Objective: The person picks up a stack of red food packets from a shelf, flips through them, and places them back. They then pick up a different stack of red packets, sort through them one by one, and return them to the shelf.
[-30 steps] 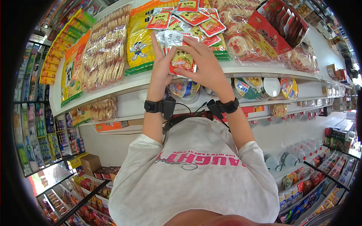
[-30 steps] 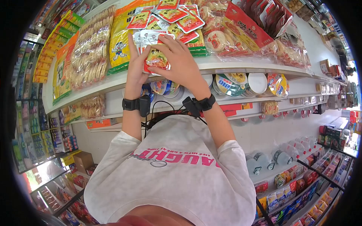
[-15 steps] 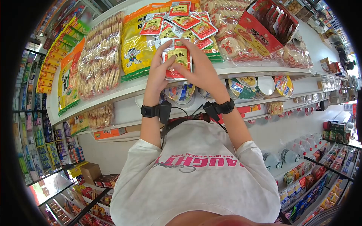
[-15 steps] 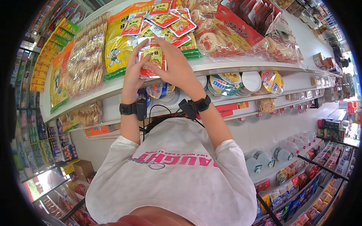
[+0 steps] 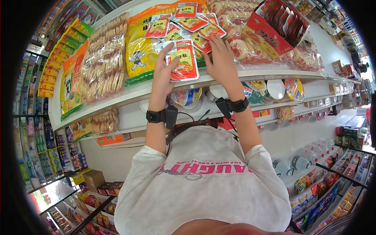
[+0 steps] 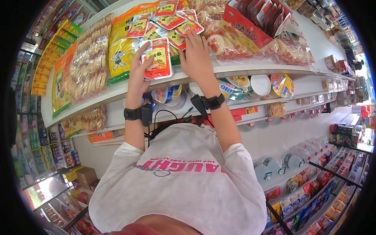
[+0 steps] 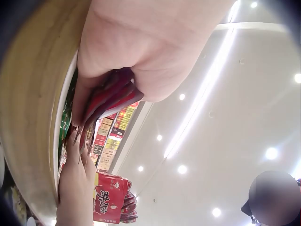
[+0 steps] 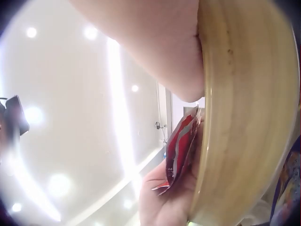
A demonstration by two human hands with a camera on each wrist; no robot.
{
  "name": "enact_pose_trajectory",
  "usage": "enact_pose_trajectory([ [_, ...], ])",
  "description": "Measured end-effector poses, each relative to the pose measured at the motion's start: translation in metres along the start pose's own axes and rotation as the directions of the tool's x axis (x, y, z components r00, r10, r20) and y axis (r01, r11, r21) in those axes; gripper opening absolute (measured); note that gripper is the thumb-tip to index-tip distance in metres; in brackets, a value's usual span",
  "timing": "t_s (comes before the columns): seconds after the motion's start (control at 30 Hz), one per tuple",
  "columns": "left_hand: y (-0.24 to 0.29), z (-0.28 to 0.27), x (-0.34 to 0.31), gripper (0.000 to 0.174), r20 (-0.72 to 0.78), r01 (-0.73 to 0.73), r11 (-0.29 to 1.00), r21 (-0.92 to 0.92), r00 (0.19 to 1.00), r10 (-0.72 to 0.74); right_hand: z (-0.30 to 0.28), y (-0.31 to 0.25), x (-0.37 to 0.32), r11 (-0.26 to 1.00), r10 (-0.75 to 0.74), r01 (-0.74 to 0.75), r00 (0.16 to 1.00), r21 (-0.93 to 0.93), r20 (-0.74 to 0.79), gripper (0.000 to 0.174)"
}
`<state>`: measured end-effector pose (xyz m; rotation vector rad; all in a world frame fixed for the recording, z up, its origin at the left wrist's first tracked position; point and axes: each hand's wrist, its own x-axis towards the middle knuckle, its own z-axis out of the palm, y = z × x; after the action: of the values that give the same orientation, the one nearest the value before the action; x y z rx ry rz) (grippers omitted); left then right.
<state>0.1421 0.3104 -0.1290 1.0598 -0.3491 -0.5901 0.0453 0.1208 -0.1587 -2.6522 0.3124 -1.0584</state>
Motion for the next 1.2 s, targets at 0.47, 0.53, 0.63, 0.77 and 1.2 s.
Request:
enact_pose_trajectory([
  [0.47,-0.001,0.0,0.001,0.055,0.006,0.011,0.999,0.046,1.0,-0.011,-0.02,-0.005,0.002,0.912,0.132,-0.027,0.964,0.41,-0.23,0.026],
  [0.53,-0.003,0.004,0.0,0.049,0.004,-0.015,0.998,0.061,1.0,0.015,-0.028,-0.01,0.004,0.897,0.045,0.098,0.95,0.432,-0.308,0.024],
  [0.63,-0.013,-0.008,0.014,0.05,0.052,0.023,0.994,-0.108,0.998,-0.017,-0.031,-0.035,-0.002,0.842,-0.043,0.138,0.981,0.522,-0.19,0.023],
  [0.77,0.003,0.0,0.001,0.06,0.12,0.115,0.953,-0.281,0.989,-0.084,-0.029,-0.057,-0.008,0.858,-0.267,0.221,0.963,0.464,0.033,0.036],
  [1.2,-0.002,0.0,0.0,0.049,-0.023,-0.085,0.996,-0.013,0.996,0.085,-0.02,-0.051,-0.006,0.821,0.105,-0.15,0.988,0.551,0.111,0.055],
])
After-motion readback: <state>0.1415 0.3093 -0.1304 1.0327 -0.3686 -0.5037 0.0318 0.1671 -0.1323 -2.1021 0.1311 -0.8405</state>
